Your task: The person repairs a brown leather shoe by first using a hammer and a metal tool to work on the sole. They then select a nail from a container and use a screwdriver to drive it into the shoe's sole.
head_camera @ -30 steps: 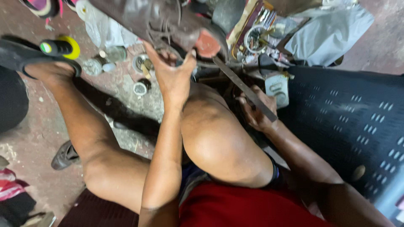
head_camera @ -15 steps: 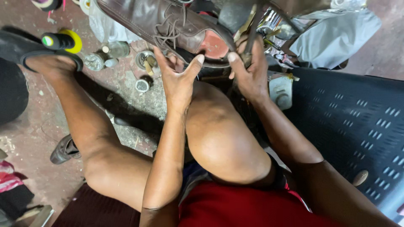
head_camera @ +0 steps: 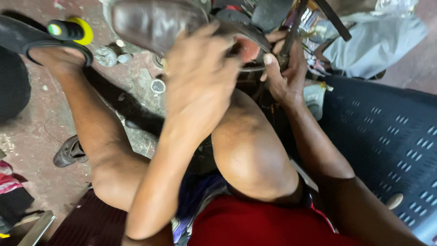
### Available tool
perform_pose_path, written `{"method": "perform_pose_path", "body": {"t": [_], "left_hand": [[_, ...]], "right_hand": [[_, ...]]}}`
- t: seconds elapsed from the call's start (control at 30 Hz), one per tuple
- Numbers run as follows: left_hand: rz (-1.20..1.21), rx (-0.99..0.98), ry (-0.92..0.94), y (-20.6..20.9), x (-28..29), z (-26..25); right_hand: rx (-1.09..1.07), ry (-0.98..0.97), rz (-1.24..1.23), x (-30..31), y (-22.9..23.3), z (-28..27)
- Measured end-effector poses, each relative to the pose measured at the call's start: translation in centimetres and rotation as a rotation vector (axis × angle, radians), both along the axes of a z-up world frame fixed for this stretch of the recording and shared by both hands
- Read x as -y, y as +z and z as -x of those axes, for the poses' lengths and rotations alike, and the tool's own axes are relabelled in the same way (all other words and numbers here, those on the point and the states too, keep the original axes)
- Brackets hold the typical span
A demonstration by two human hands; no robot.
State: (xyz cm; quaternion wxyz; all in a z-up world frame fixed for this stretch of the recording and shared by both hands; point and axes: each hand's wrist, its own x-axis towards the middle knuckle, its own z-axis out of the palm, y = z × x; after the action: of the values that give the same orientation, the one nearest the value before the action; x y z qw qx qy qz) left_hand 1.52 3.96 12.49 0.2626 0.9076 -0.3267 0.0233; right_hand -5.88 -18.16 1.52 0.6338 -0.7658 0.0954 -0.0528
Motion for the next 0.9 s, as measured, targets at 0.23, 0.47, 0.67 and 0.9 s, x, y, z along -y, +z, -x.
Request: {"method": "perform_pose_path", "body": {"t": [0.23,0.47,0.67,0.9], "left_hand": [[-0.038,-0.12,-0.343,-5.3,3.7,-3.4],[0.001,-0.189,-0.364,-7.4,5.1,-3.9],[0.057,-0.178,-0.345,-8.2,4.2,-3.7],[0.048,-0.158,-0.328,-8.5,4.8,-3.3]], "right_hand": [[0.054,0.036,0.255,0.5,-0.3,1.0],[0.024,0.025,0.197,0.3,-0.1,-0.1],[0.077,0.041,0.422,0.4,-0.7,0.0],[0.013,0.014,0.315,0.5,-0.9,-0.5]]}}
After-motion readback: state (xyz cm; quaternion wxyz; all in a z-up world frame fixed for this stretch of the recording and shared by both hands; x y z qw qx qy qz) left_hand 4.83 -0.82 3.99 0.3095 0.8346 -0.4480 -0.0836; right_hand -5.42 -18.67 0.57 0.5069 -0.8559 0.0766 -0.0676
